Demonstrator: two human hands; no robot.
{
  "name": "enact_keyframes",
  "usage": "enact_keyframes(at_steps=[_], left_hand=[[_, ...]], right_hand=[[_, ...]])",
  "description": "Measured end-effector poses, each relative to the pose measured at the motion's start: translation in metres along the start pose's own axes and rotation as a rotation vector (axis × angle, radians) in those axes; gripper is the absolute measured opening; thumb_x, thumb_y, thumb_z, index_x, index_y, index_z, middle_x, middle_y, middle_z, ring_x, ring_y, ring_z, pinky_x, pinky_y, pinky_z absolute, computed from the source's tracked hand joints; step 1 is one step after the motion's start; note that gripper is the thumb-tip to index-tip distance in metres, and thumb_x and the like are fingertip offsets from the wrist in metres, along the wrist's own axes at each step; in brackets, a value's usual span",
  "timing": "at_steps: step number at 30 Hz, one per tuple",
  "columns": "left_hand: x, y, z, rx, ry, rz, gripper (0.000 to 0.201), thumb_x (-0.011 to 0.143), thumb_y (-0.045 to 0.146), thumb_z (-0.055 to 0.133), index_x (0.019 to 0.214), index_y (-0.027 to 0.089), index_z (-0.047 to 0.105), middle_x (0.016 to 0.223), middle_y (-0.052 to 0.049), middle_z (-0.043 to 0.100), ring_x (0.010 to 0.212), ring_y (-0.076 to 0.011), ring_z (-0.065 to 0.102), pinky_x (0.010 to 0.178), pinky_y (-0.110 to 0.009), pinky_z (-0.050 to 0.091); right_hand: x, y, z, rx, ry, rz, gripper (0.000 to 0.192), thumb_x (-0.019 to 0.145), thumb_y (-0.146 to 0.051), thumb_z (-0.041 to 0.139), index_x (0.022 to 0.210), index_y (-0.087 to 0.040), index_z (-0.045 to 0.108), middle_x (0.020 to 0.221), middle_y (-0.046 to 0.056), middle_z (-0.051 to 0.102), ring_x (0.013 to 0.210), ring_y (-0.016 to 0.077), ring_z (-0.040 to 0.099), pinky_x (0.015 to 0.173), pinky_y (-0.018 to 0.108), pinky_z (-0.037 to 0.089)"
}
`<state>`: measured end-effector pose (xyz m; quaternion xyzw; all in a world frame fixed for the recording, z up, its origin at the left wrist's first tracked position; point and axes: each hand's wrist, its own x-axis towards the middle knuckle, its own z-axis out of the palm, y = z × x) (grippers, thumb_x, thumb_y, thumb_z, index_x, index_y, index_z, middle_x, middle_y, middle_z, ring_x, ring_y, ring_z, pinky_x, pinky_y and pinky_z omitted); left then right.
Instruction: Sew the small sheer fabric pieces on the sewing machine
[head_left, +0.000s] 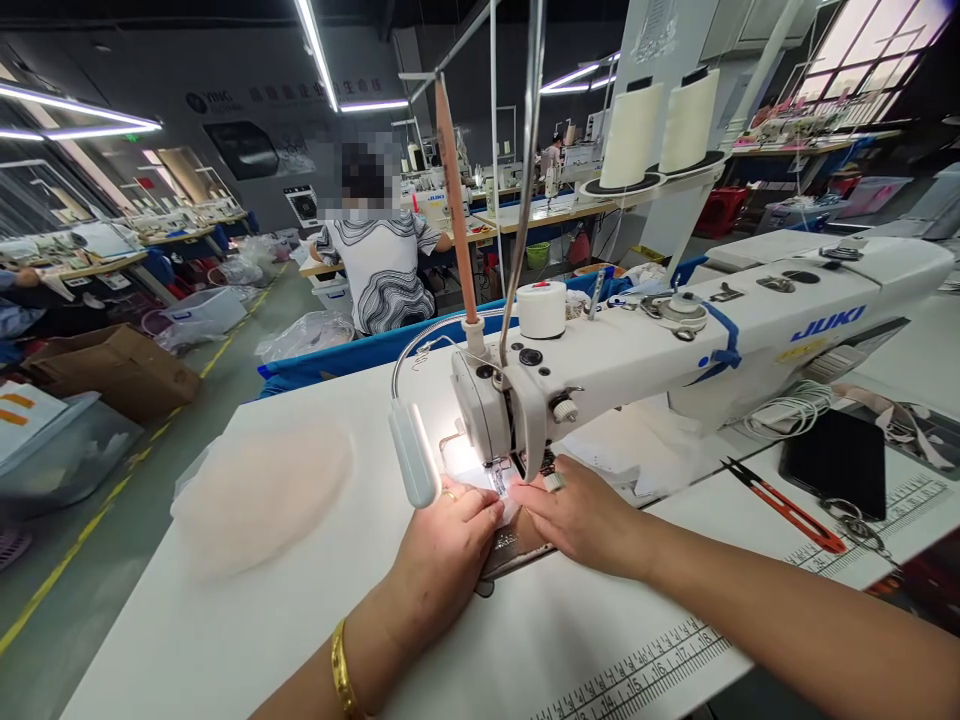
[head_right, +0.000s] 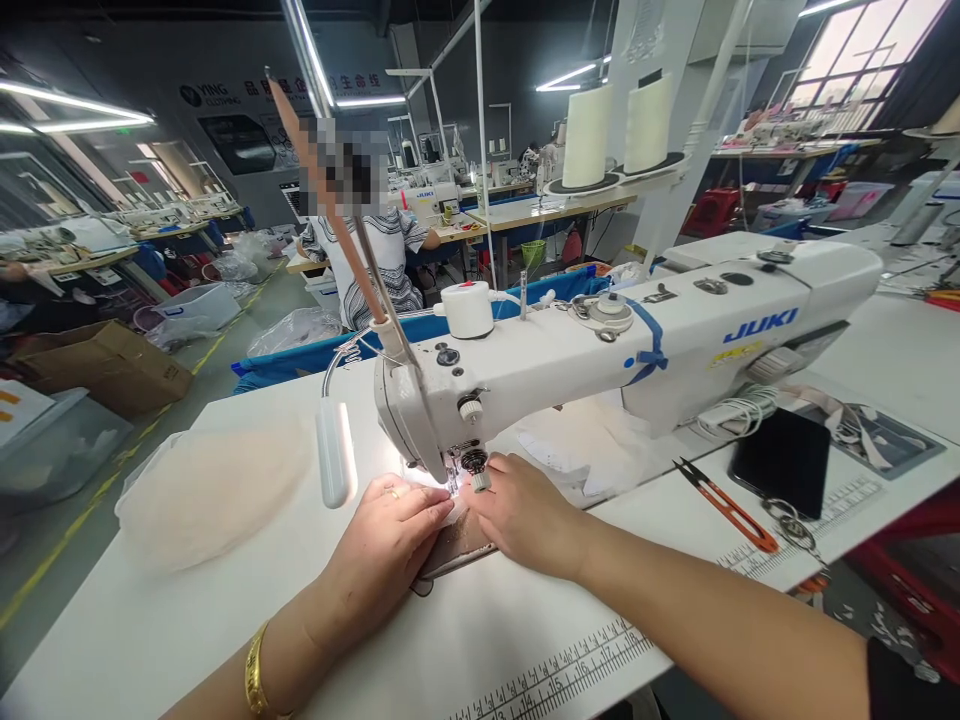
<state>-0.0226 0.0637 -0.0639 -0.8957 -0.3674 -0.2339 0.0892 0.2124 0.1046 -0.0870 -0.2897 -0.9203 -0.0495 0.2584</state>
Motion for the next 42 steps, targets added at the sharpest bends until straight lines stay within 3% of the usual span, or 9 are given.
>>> enact_keyframes(at_steps=[13, 20, 26, 28, 32, 35, 37, 39, 42], left_hand=[[-0.001, -0.010, 0.009, -0.006, -0.006, -0.031, 0.028, 0.106, 0.011, 0.042, 0.104, 0.020, 0.068, 0.099, -0.007, 0.075, 0.092, -0.0224, 0.072, 0.082, -0.037, 0.059], [-0.001, -0.009, 0.009, -0.005, 0.004, -0.023, 0.029, 0.105, 0.009, 0.041, 0.102, 0.019, 0.067, 0.102, -0.008, 0.075, 0.090, -0.0227, 0.070, 0.080, -0.038, 0.057], [0.002, -0.010, -0.006, -0.146, -0.056, -0.102, 0.016, 0.105, 0.024, 0.052, 0.111, 0.020, 0.067, 0.113, -0.008, 0.072, 0.103, -0.0254, 0.068, 0.089, -0.041, 0.054], [0.002, -0.012, -0.014, -0.125, -0.062, -0.159, 0.016, 0.104, 0.032, 0.056, 0.107, 0.021, 0.067, 0.109, -0.009, 0.070, 0.099, -0.0267, 0.066, 0.088, -0.042, 0.054], [0.002, -0.015, -0.027, -0.162, -0.128, -0.155, 0.042, 0.109, 0.034, 0.046, 0.070, 0.021, 0.055, 0.076, -0.002, 0.058, 0.065, -0.0171, 0.054, 0.076, -0.036, 0.052], [0.004, -0.017, -0.030, -0.235, -0.094, -0.135, 0.036, 0.109, 0.029, 0.042, 0.078, 0.021, 0.060, 0.078, -0.002, 0.057, 0.067, -0.0170, 0.054, 0.072, -0.033, 0.051], [0.005, -0.020, -0.027, -0.187, -0.025, -0.128, 0.026, 0.105, 0.022, 0.042, 0.099, 0.022, 0.067, 0.089, -0.006, 0.061, 0.079, -0.0213, 0.058, 0.071, -0.034, 0.051], [0.003, -0.023, -0.022, -0.136, -0.001, -0.127, 0.029, 0.099, 0.014, 0.042, 0.107, 0.022, 0.069, 0.093, -0.007, 0.061, 0.083, -0.0236, 0.058, 0.070, -0.035, 0.051], [0.000, -0.021, -0.016, -0.121, -0.025, -0.148, 0.026, 0.094, 0.010, 0.044, 0.088, 0.021, 0.067, 0.096, -0.009, 0.060, 0.087, -0.0254, 0.059, 0.070, -0.036, 0.053]], right_hand=[[0.007, 0.000, -0.004, 0.039, -0.021, 0.031, 0.039, 0.091, -0.008, 0.056, 0.128, -0.014, 0.066, 0.118, 0.016, 0.072, 0.097, 0.0294, 0.060, 0.080, 0.041, 0.054], [0.005, 0.002, -0.003, 0.052, -0.001, 0.010, 0.038, 0.092, -0.008, 0.056, 0.128, -0.014, 0.066, 0.126, 0.016, 0.071, 0.106, 0.0309, 0.060, 0.087, 0.043, 0.054], [0.002, -0.005, -0.005, 0.072, -0.082, -0.081, 0.030, 0.095, -0.009, 0.053, 0.118, -0.020, 0.069, 0.108, 0.009, 0.073, 0.093, 0.0244, 0.058, 0.081, 0.036, 0.048], [0.003, -0.002, -0.006, 0.044, -0.116, -0.093, 0.026, 0.094, -0.009, 0.054, 0.110, -0.022, 0.070, 0.103, 0.008, 0.072, 0.091, 0.0235, 0.057, 0.081, 0.036, 0.045], [0.002, 0.012, -0.012, -0.152, 0.008, 0.061, 0.019, 0.092, -0.005, 0.056, 0.090, -0.018, 0.070, 0.093, 0.010, 0.071, 0.091, 0.0260, 0.055, 0.082, 0.040, 0.042], [0.001, 0.010, -0.021, -0.044, 0.068, -0.011, 0.017, 0.094, -0.008, 0.056, 0.089, -0.018, 0.068, 0.092, 0.009, 0.070, 0.090, 0.0247, 0.054, 0.080, 0.038, 0.041], [0.002, 0.002, -0.024, 0.110, -0.012, -0.144, 0.013, 0.093, -0.013, 0.060, 0.099, -0.020, 0.069, 0.101, 0.007, 0.071, 0.097, 0.0241, 0.056, 0.081, 0.036, 0.042], [0.003, -0.003, -0.023, 0.178, -0.128, -0.238, 0.017, 0.091, -0.015, 0.064, 0.105, -0.022, 0.068, 0.109, 0.005, 0.071, 0.102, 0.0230, 0.057, 0.083, 0.035, 0.041], [0.003, 0.008, -0.021, 0.007, -0.175, -0.109, 0.016, 0.088, -0.005, 0.064, 0.091, -0.020, 0.068, 0.096, 0.005, 0.071, 0.092, 0.0229, 0.056, 0.083, 0.037, 0.039]])
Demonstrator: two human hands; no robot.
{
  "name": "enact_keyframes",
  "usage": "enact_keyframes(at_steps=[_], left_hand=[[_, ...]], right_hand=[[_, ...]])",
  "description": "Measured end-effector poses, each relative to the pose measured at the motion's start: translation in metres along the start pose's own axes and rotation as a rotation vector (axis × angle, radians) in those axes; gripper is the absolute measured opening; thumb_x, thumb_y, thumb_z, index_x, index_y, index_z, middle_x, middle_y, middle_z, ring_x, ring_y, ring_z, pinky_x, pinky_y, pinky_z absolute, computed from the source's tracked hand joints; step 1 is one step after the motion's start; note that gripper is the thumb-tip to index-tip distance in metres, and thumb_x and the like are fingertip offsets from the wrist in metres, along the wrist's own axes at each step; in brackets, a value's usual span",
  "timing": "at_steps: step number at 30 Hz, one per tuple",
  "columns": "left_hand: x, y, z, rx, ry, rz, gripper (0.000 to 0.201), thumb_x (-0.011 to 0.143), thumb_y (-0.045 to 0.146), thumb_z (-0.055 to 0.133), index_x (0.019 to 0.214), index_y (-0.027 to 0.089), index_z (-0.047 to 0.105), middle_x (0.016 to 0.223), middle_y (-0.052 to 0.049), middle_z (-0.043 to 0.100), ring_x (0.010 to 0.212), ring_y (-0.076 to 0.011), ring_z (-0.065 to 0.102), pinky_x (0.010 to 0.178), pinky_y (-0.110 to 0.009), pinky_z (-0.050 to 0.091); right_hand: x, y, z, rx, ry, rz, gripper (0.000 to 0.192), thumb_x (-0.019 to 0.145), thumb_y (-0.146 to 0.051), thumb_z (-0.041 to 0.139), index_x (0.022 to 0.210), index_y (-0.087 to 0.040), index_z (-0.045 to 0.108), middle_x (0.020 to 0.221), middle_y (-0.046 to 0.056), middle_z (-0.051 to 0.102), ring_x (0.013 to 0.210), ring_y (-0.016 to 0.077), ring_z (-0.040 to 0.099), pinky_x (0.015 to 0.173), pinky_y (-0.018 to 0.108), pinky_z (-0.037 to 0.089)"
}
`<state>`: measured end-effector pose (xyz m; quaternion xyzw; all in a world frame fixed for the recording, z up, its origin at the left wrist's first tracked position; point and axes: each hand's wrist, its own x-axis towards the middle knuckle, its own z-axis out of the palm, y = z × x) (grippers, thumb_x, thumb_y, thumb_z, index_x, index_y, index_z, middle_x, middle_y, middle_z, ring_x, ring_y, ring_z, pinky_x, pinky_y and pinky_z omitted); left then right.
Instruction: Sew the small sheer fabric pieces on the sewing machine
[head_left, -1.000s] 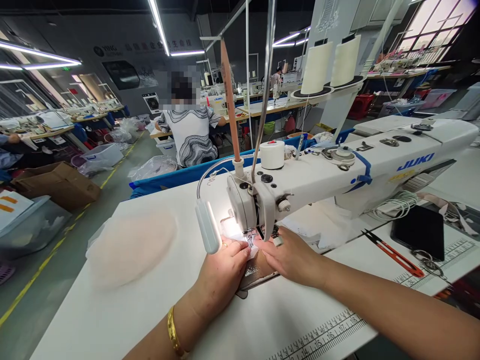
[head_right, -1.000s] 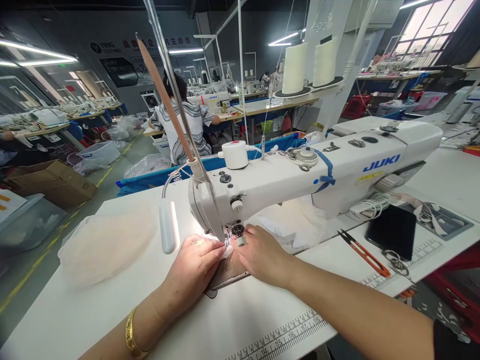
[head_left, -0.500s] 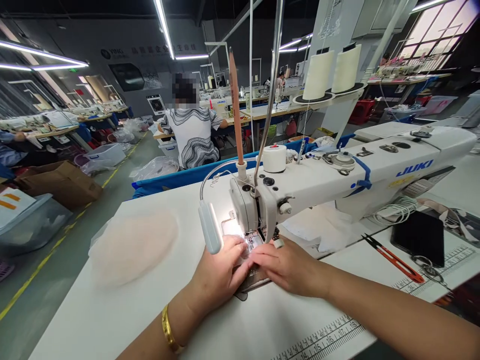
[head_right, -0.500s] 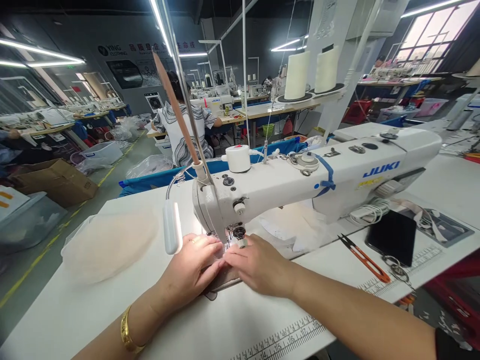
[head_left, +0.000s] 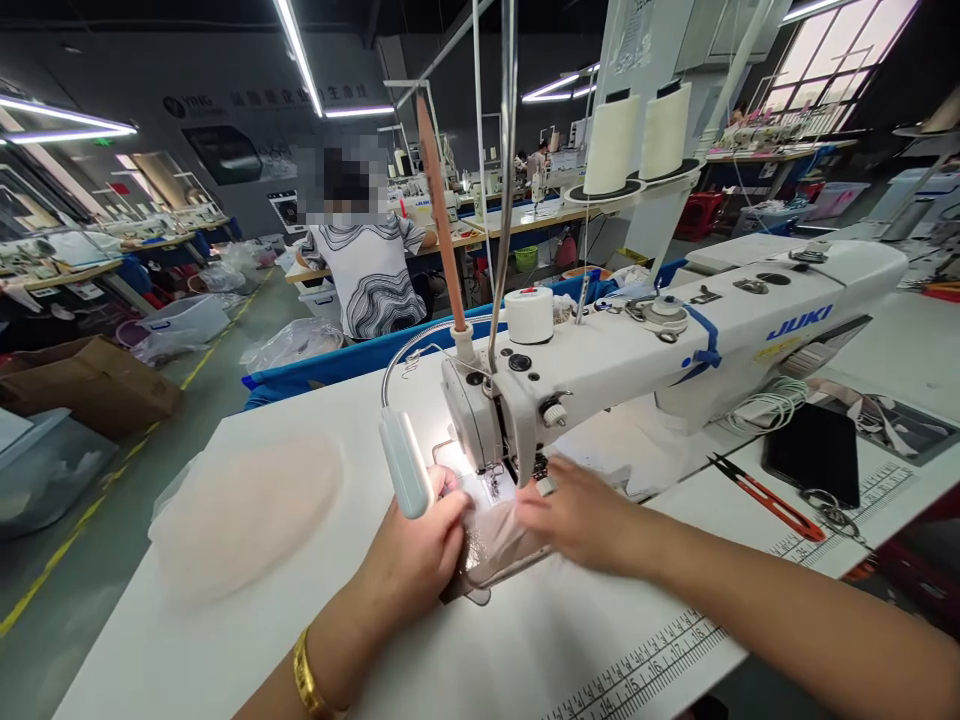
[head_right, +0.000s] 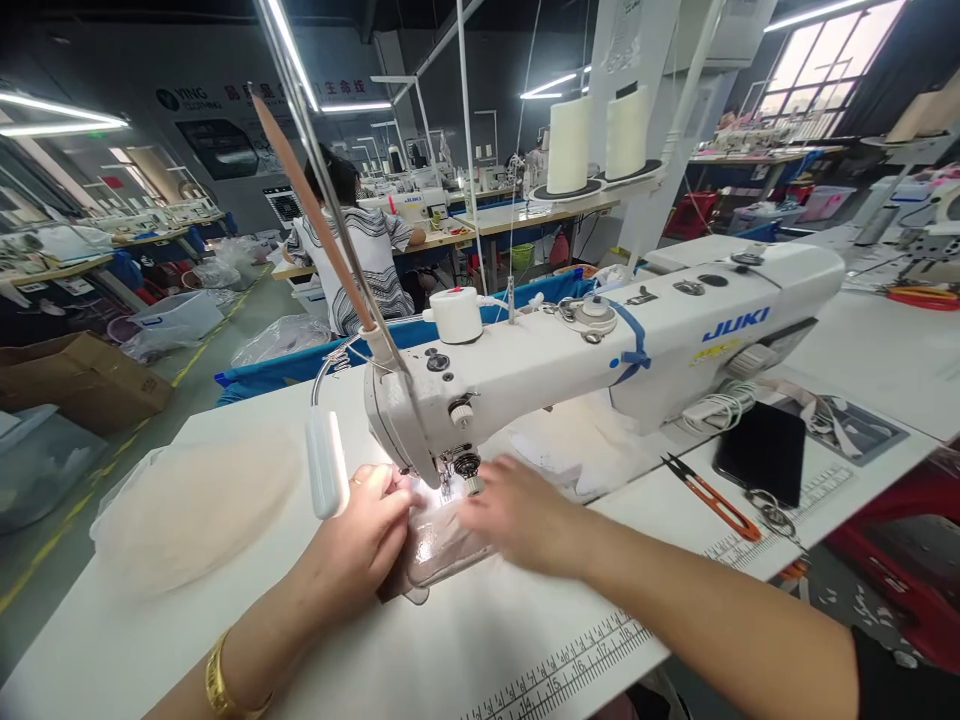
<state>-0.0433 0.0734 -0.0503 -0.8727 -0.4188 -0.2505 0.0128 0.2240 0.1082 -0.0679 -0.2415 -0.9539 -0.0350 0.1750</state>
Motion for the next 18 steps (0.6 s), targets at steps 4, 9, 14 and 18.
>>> enact_keyframes(at_steps=[4, 9, 14, 18], left_hand=[[-0.004, 0.015, 0.002, -0.033, -0.052, 0.043, 0.026, 0.095, 0.010, 0.046, 0.090, 0.021, 0.069, 0.118, -0.013, 0.062, 0.104, -0.0285, 0.059, 0.075, -0.037, 0.056], [-0.003, 0.024, 0.005, -0.112, -0.080, 0.086, 0.031, 0.102, 0.011, 0.042, 0.097, 0.020, 0.070, 0.111, -0.011, 0.067, 0.102, -0.0262, 0.059, 0.077, -0.035, 0.053], [-0.005, 0.024, 0.009, -0.128, -0.080, 0.088, 0.033, 0.106, 0.012, 0.040, 0.114, 0.020, 0.071, 0.098, -0.008, 0.068, 0.086, -0.0234, 0.057, 0.077, -0.038, 0.048], [-0.005, 0.029, 0.008, -0.125, -0.045, 0.111, 0.033, 0.105, 0.009, 0.041, 0.106, 0.021, 0.072, 0.099, -0.007, 0.069, 0.086, -0.0234, 0.057, 0.079, -0.038, 0.047]], right_hand=[[-0.006, 0.018, -0.005, -0.149, 0.169, 0.152, 0.021, 0.087, 0.001, 0.058, 0.078, -0.018, 0.064, 0.082, 0.008, 0.065, 0.087, 0.0240, 0.052, 0.085, 0.039, 0.038], [-0.002, -0.007, -0.005, 0.054, 0.097, -0.064, 0.017, 0.095, -0.009, 0.053, 0.099, -0.020, 0.065, 0.095, 0.006, 0.068, 0.090, 0.0228, 0.053, 0.081, 0.036, 0.038], [-0.004, -0.017, 0.007, 0.090, 0.048, -0.070, 0.020, 0.092, -0.004, 0.051, 0.096, -0.018, 0.065, 0.091, 0.002, 0.068, 0.086, 0.0206, 0.052, 0.077, 0.035, 0.035], [-0.007, -0.014, 0.010, 0.110, 0.097, -0.084, 0.019, 0.092, -0.003, 0.050, 0.092, -0.017, 0.063, 0.088, 0.003, 0.066, 0.084, 0.0202, 0.052, 0.076, 0.034, 0.034]])
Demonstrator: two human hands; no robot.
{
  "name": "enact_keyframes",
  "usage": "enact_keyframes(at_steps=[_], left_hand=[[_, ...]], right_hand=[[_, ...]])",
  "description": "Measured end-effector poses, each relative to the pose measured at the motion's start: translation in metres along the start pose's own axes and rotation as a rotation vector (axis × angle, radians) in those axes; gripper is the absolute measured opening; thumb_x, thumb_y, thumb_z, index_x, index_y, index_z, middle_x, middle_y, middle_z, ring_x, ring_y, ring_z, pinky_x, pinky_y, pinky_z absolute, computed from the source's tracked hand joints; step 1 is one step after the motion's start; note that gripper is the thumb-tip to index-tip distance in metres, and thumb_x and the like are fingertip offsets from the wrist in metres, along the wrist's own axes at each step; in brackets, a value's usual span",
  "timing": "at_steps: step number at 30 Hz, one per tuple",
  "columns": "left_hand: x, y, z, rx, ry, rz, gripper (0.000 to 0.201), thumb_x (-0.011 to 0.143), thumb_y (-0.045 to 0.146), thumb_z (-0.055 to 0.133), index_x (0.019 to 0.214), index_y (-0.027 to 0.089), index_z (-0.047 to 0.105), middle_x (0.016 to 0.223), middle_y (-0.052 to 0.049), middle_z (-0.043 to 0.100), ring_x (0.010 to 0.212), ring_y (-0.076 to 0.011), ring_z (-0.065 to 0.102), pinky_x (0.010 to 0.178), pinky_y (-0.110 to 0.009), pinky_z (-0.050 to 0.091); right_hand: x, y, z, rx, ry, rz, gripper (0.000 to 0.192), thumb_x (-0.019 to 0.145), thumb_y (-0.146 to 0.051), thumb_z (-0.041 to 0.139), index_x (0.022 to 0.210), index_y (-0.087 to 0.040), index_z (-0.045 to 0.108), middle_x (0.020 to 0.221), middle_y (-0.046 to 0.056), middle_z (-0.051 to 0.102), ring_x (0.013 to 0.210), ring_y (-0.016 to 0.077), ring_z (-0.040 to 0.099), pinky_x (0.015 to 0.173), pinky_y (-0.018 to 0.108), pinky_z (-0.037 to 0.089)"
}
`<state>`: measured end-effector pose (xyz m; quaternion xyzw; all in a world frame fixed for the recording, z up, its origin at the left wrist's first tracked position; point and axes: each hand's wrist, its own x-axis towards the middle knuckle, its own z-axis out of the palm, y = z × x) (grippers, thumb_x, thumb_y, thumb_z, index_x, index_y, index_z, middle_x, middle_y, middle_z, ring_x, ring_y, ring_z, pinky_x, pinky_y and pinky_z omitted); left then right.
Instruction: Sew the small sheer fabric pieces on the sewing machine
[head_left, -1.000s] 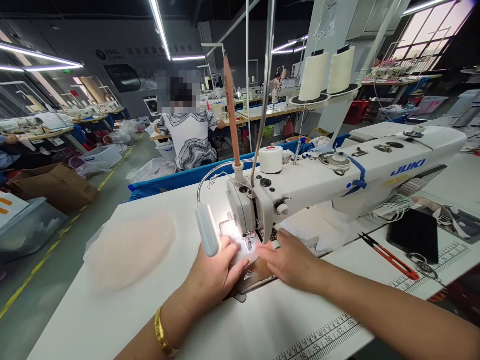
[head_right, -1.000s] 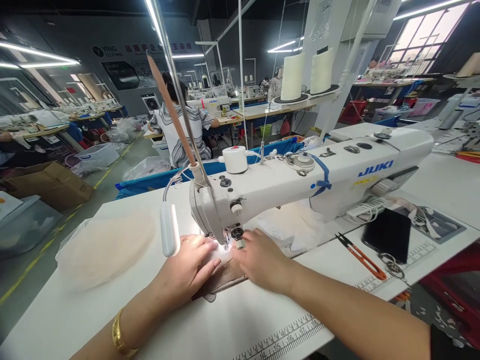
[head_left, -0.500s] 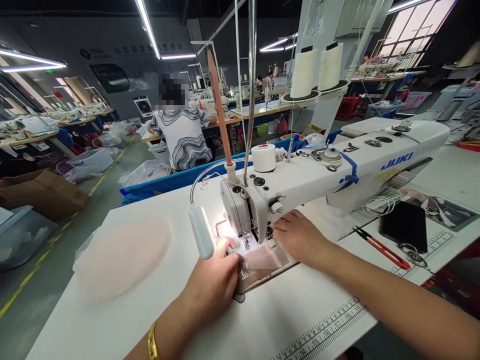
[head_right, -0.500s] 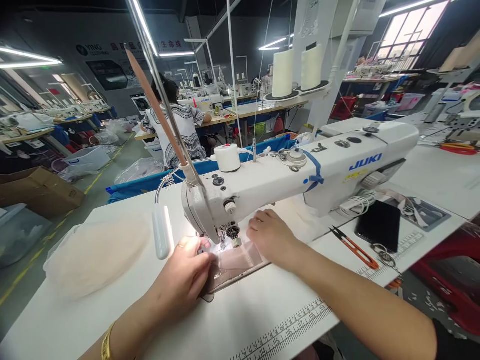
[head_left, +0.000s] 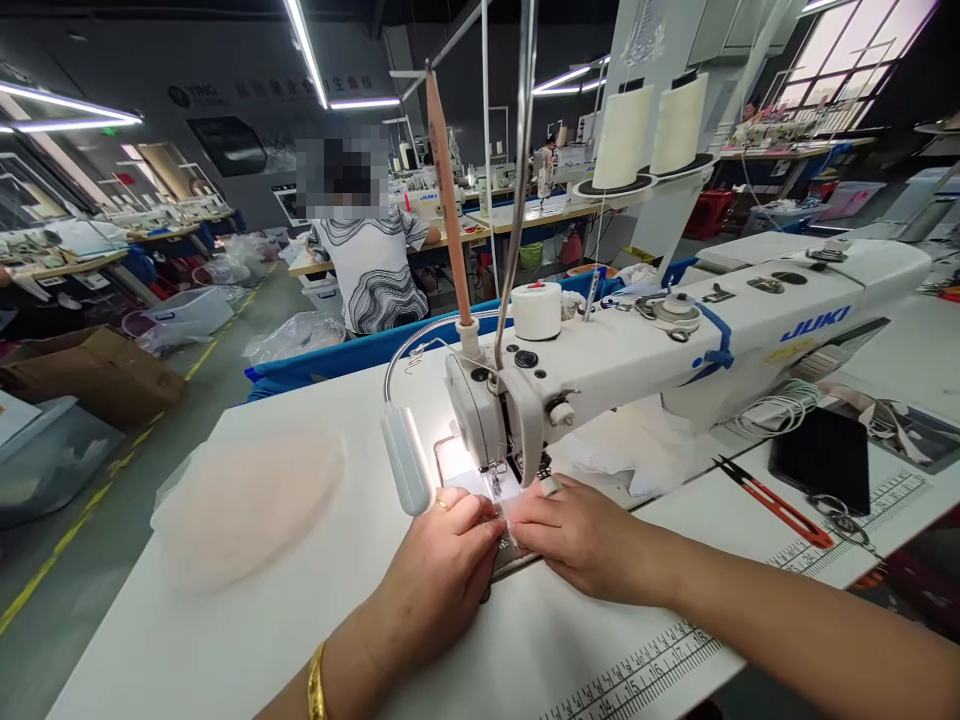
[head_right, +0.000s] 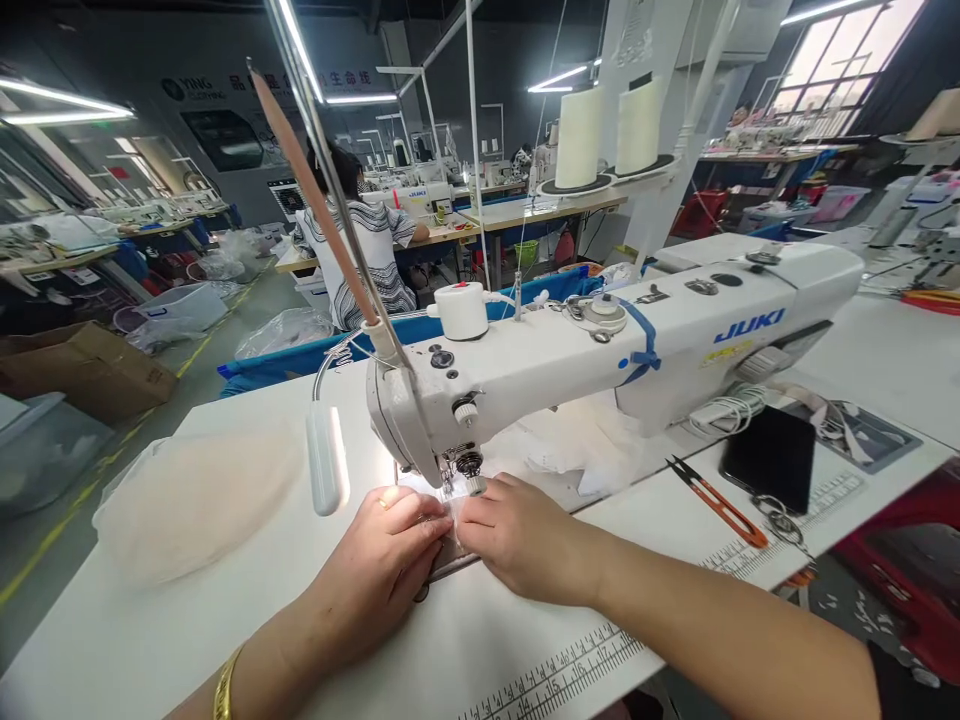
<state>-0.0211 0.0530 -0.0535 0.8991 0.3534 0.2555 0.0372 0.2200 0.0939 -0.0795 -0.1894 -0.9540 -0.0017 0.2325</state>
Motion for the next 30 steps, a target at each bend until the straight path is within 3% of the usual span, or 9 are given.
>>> enact_keyframes(at_steps=[16, 22, 30], left_hand=[[-0.0022, 0.0065, 0.0015, 0.054, 0.040, 0.019, 0.031, 0.102, 0.008, 0.045, 0.111, 0.021, 0.071, 0.103, -0.006, 0.073, 0.089, -0.0250, 0.060, 0.081, -0.043, 0.045], [0.0005, 0.0038, 0.0024, 0.083, 0.061, 0.025, 0.032, 0.102, 0.006, 0.044, 0.110, 0.019, 0.072, 0.099, -0.007, 0.073, 0.089, -0.0250, 0.061, 0.077, -0.040, 0.046], [-0.0001, 0.0009, 0.0035, 0.104, 0.074, 0.033, 0.031, 0.103, 0.006, 0.042, 0.105, 0.017, 0.071, 0.095, -0.006, 0.073, 0.085, -0.0229, 0.062, 0.073, -0.037, 0.048]], right_hand=[[0.0008, 0.0012, -0.0013, -0.005, -0.009, 0.049, 0.018, 0.092, -0.004, 0.050, 0.090, -0.018, 0.061, 0.087, 0.003, 0.066, 0.082, 0.0204, 0.050, 0.074, 0.035, 0.034], [0.0030, 0.0014, -0.0037, -0.027, -0.042, 0.089, 0.022, 0.089, -0.004, 0.051, 0.098, -0.019, 0.064, 0.094, 0.005, 0.071, 0.084, 0.0222, 0.050, 0.076, 0.036, 0.035], [0.0039, 0.0001, -0.0052, -0.055, 0.048, 0.092, 0.024, 0.093, -0.004, 0.049, 0.100, -0.017, 0.068, 0.099, 0.005, 0.074, 0.081, 0.0225, 0.047, 0.072, 0.035, 0.035]])
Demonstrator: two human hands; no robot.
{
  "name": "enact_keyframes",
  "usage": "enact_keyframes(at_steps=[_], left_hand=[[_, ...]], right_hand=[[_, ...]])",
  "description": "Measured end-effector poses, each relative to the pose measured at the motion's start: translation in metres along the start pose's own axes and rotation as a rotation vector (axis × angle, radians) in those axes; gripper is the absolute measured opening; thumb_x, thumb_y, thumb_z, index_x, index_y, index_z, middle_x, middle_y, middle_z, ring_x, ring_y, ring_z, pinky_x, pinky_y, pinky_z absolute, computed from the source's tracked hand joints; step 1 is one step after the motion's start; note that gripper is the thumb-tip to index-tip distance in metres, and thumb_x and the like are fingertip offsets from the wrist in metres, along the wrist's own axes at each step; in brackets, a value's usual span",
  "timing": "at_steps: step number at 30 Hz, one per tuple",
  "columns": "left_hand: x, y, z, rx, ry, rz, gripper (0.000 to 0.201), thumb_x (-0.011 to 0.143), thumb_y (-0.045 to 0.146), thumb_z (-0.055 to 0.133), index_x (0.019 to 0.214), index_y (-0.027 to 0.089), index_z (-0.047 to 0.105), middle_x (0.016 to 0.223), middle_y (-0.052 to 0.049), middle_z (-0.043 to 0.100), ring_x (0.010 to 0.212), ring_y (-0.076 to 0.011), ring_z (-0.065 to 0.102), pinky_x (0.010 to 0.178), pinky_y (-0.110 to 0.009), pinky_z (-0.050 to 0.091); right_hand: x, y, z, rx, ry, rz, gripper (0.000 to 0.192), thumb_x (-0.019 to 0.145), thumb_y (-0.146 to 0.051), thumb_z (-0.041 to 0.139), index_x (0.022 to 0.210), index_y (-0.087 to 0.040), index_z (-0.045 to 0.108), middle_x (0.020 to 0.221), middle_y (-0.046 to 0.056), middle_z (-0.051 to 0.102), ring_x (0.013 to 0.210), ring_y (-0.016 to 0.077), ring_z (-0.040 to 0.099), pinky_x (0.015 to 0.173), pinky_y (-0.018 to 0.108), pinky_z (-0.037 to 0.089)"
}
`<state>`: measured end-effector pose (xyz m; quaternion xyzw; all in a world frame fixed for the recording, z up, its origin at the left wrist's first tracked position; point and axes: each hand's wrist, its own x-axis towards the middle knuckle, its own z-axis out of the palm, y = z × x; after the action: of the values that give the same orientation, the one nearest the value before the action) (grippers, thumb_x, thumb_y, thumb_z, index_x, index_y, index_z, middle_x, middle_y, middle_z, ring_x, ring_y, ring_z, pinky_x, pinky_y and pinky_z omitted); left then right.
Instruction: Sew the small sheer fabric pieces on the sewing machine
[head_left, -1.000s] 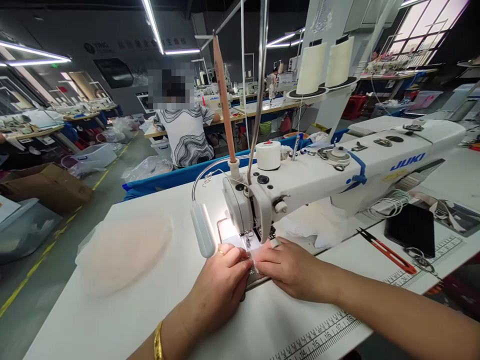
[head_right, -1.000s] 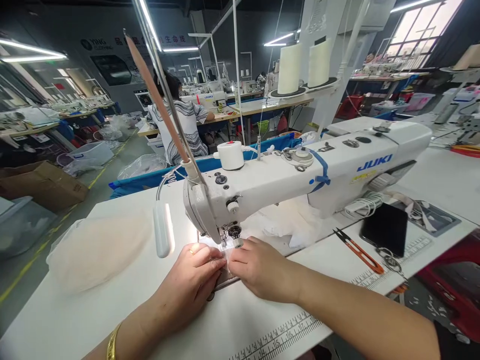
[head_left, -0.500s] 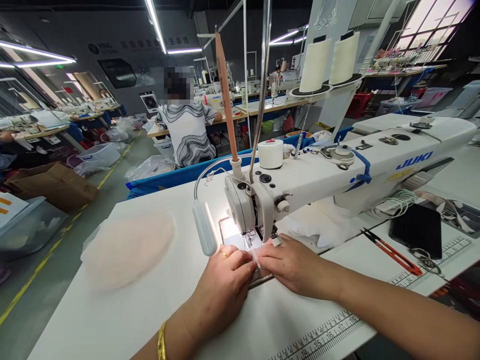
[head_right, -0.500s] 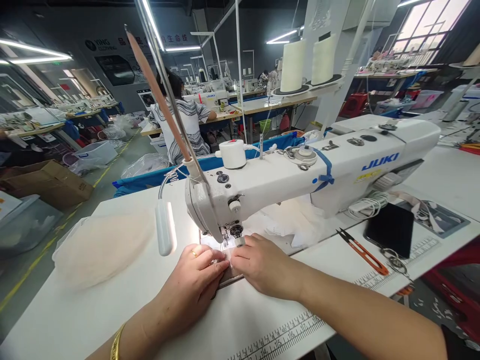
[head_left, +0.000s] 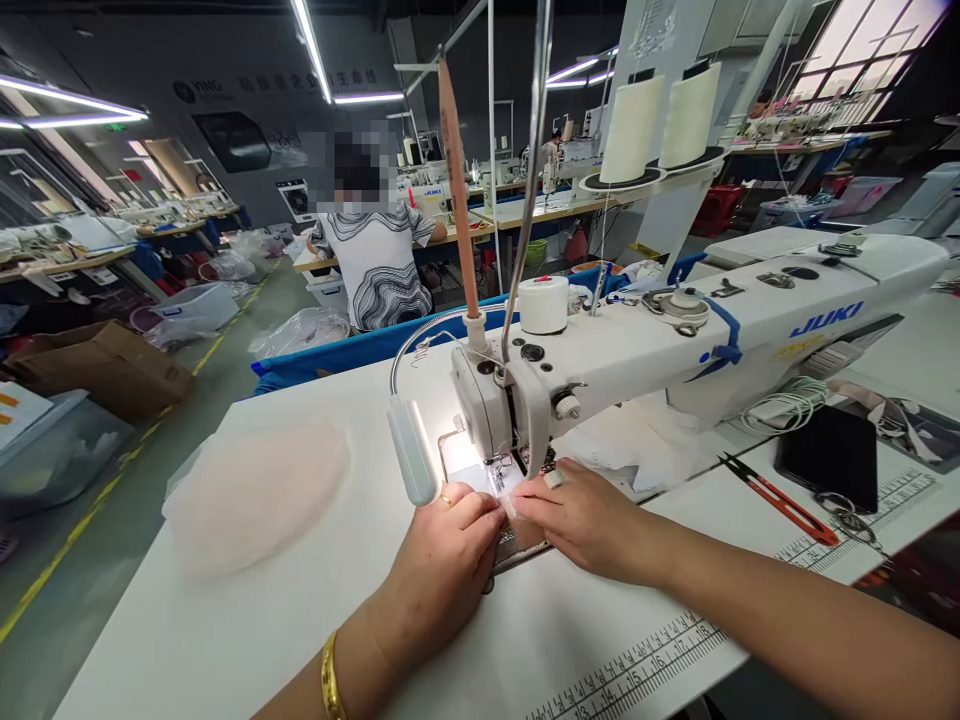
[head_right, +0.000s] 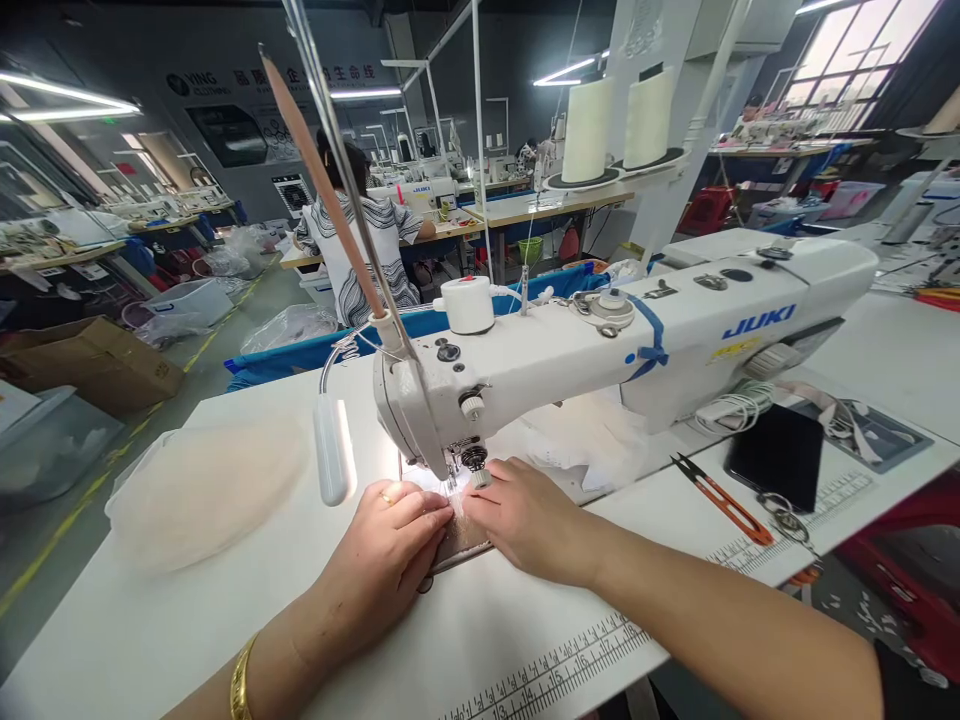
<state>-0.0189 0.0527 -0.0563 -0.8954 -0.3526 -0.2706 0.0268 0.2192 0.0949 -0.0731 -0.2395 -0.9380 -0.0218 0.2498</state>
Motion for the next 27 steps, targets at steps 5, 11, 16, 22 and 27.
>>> enact_keyframes(at_steps=[5, 11, 16, 22, 27], left_hand=[[-0.001, -0.005, 0.002, 0.016, -0.025, -0.022, 0.031, 0.104, 0.007, 0.041, 0.106, 0.017, 0.071, 0.098, -0.007, 0.074, 0.088, -0.0235, 0.062, 0.073, -0.037, 0.050], [0.000, -0.015, 0.005, 0.047, -0.043, -0.056, 0.030, 0.105, 0.011, 0.042, 0.109, 0.019, 0.071, 0.103, -0.008, 0.074, 0.096, -0.0249, 0.065, 0.080, -0.038, 0.054], [0.003, -0.023, 0.004, -0.030, -0.047, -0.122, 0.028, 0.105, 0.015, 0.044, 0.111, 0.020, 0.070, 0.105, -0.008, 0.073, 0.098, -0.0253, 0.064, 0.086, -0.039, 0.054], [0.021, -0.055, 0.005, -0.308, 0.039, -0.512, 0.017, 0.094, 0.030, 0.058, 0.095, 0.020, 0.073, 0.106, -0.009, 0.070, 0.103, -0.0300, 0.062, 0.098, -0.047, 0.050], [0.054, -0.075, 0.016, -0.450, 0.072, -0.611, 0.017, 0.080, 0.025, 0.074, 0.067, 0.020, 0.064, 0.078, -0.007, 0.067, 0.088, -0.0280, 0.064, 0.088, -0.042, 0.054]], right_hand=[[0.001, -0.001, 0.001, -0.012, -0.022, 0.012, 0.025, 0.091, -0.004, 0.049, 0.100, -0.017, 0.069, 0.102, 0.005, 0.075, 0.082, 0.0226, 0.048, 0.074, 0.035, 0.037], [0.006, 0.006, 0.009, -0.040, -0.054, 0.092, 0.033, 0.088, -0.005, 0.052, 0.114, -0.017, 0.068, 0.109, 0.011, 0.072, 0.093, 0.0263, 0.053, 0.079, 0.038, 0.043], [0.012, 0.009, 0.010, -0.056, 0.007, 0.103, 0.041, 0.088, -0.005, 0.052, 0.125, -0.013, 0.067, 0.118, 0.016, 0.070, 0.101, 0.0289, 0.056, 0.083, 0.040, 0.049], [0.016, 0.010, 0.010, -0.039, 0.001, 0.131, 0.033, 0.091, -0.005, 0.050, 0.115, -0.014, 0.070, 0.109, 0.014, 0.072, 0.097, 0.0282, 0.058, 0.083, 0.039, 0.051], [0.015, 0.009, 0.010, -0.023, -0.005, 0.135, 0.036, 0.091, -0.003, 0.046, 0.115, -0.014, 0.070, 0.100, 0.012, 0.070, 0.095, 0.0276, 0.055, 0.081, 0.037, 0.049]])
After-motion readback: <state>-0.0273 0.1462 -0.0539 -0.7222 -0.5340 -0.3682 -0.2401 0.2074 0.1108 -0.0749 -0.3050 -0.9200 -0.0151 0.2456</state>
